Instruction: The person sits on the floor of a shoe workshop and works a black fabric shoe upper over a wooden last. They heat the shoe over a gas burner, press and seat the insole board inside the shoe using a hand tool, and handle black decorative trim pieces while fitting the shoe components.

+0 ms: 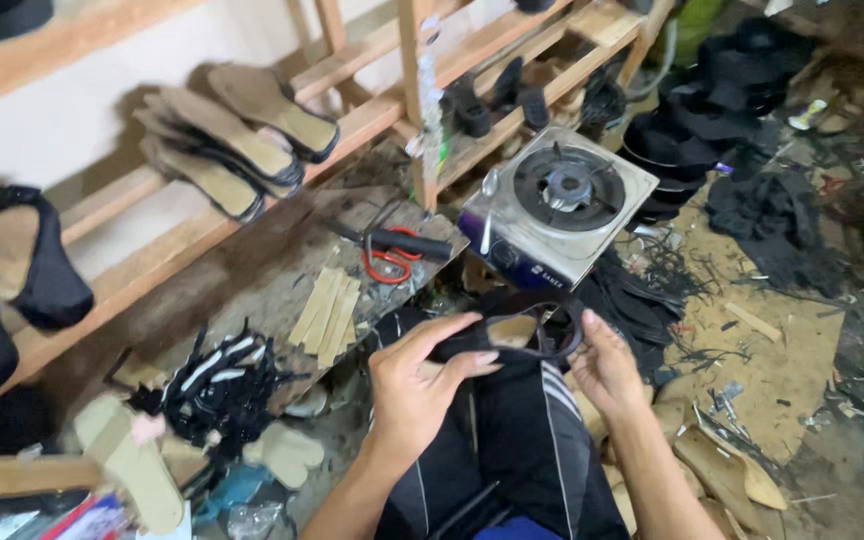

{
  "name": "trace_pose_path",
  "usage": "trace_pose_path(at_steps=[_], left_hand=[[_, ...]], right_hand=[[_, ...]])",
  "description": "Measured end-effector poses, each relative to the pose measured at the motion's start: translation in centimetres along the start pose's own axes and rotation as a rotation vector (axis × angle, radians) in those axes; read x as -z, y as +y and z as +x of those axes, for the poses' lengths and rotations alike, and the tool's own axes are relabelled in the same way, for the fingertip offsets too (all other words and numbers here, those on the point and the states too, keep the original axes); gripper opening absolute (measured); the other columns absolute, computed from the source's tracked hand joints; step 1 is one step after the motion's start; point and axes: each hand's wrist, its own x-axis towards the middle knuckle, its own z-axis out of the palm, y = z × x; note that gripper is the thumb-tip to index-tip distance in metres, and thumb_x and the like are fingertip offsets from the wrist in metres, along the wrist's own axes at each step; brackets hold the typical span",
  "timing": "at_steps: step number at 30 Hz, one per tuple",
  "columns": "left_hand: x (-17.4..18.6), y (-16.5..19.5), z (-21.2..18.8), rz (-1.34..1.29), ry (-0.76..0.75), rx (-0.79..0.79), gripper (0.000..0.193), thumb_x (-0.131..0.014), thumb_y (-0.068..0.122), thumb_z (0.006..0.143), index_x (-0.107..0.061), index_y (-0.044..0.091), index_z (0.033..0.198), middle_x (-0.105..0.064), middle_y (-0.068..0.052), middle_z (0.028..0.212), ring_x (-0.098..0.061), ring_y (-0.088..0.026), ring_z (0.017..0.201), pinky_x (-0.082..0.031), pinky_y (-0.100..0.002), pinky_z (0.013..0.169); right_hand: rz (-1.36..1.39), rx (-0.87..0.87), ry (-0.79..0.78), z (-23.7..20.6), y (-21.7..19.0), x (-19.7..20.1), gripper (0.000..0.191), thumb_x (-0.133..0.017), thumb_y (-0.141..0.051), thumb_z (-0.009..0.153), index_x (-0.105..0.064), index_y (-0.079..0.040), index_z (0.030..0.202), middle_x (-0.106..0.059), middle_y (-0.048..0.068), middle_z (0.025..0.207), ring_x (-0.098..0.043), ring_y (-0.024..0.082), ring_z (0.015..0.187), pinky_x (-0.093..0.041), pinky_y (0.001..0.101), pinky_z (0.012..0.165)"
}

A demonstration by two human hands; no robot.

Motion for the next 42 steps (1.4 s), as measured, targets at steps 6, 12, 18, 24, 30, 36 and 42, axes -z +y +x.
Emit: trace_pose_path(at_steps=[6,12,18,24,30,36,42], left_hand=[[0.3,0.4,0.7,0.048,-0.008,-0.154,0.033,-0.075,-0.011,0.087,-0.069,-0.006,0.120,-0.073,-0.016,0.115,-0.077,-0.021,0.101,-0.066,-0.029,0.086],[1.3,-1.1,0.9,0.162,0.038,-0.218,0.031,-0.079,-0.009,0.085,-0.072,-0.003,0.115,-0.077,-0.015,0.114,-0.078,-0.020,0.102,-0.064,-0.027,0.089],[4.6,-2.0,1.2,-0.133,-0.059,0.201,0.041,-0.072,-0.005,0.086,-0.067,0.001,0.126,-0.073,-0.010,0.117,-0.076,-0.016,0.100,-0.062,-0.027,0.080],[10.0,-5.7,-0.5,0.064,0.038,0.078,0.041,-0.077,-0.011,0.081,-0.071,-0.007,0.121,-0.075,-0.017,0.121,-0.071,-0.022,0.112,-0.054,-0.033,0.102],[14.1,-12.5,-3.6,-0.135,0.178,0.199,0.041,-0.071,-0.010,0.084,-0.069,-0.005,0.124,-0.072,-0.016,0.129,-0.068,-0.021,0.121,-0.054,-0.033,0.106],[13.6,-19.0,-6.0,-0.117,0.235,0.329,0.041,-0.073,-0.010,0.085,-0.070,-0.007,0.125,-0.072,-0.018,0.129,-0.067,-0.023,0.119,-0.051,-0.034,0.106],[13.2,-21.4,-5.8,-0.143,0.195,0.310,0.044,-0.073,-0.011,0.083,-0.068,-0.007,0.127,-0.068,-0.018,0.135,-0.063,-0.023,0.130,-0.047,-0.034,0.112]], right_hand=[[0.050,0.056,-0.032,1.2,0.4,0.7,0.016,-0.061,-0.014,0.105,-0.067,-0.004,0.116,-0.073,0.005,0.118,-0.068,0.017,0.111,-0.051,0.0358,0.107],[0.028,0.071,-0.072,2.0,0.5,-0.1,0.016,-0.062,-0.016,0.109,-0.067,-0.004,0.119,-0.072,0.007,0.119,-0.067,0.020,0.112,-0.049,0.0379,0.107],[-0.005,-0.074,0.040,0.6,-2.4,-3.8,0.038,-0.057,-0.033,0.100,-0.066,-0.008,0.127,-0.073,0.004,0.128,-0.067,0.021,0.120,-0.045,0.0440,0.108],[-0.128,-0.088,-0.131,0.0,-3.5,-5.4,0.036,-0.061,-0.028,0.097,-0.069,-0.005,0.124,-0.074,0.007,0.122,-0.069,0.021,0.112,-0.050,0.0434,0.103],[-0.497,-0.018,-0.187,3.3,0.0,-4.1,0.011,-0.078,-0.011,0.094,-0.069,-0.005,0.096,-0.064,0.001,0.080,-0.059,0.010,0.070,-0.053,0.0293,0.065],[-0.893,-0.050,-0.059,5.6,2.9,-4.5,0.018,-0.084,-0.012,0.086,-0.071,0.001,0.085,-0.063,0.002,0.070,-0.054,0.010,0.057,-0.044,0.0246,0.054],[-1.210,0.136,-0.023,5.8,3.3,-5.1,0.022,-0.082,-0.016,0.086,-0.068,0.001,0.084,-0.064,-0.001,0.069,-0.051,0.006,0.058,-0.041,0.0229,0.053]])
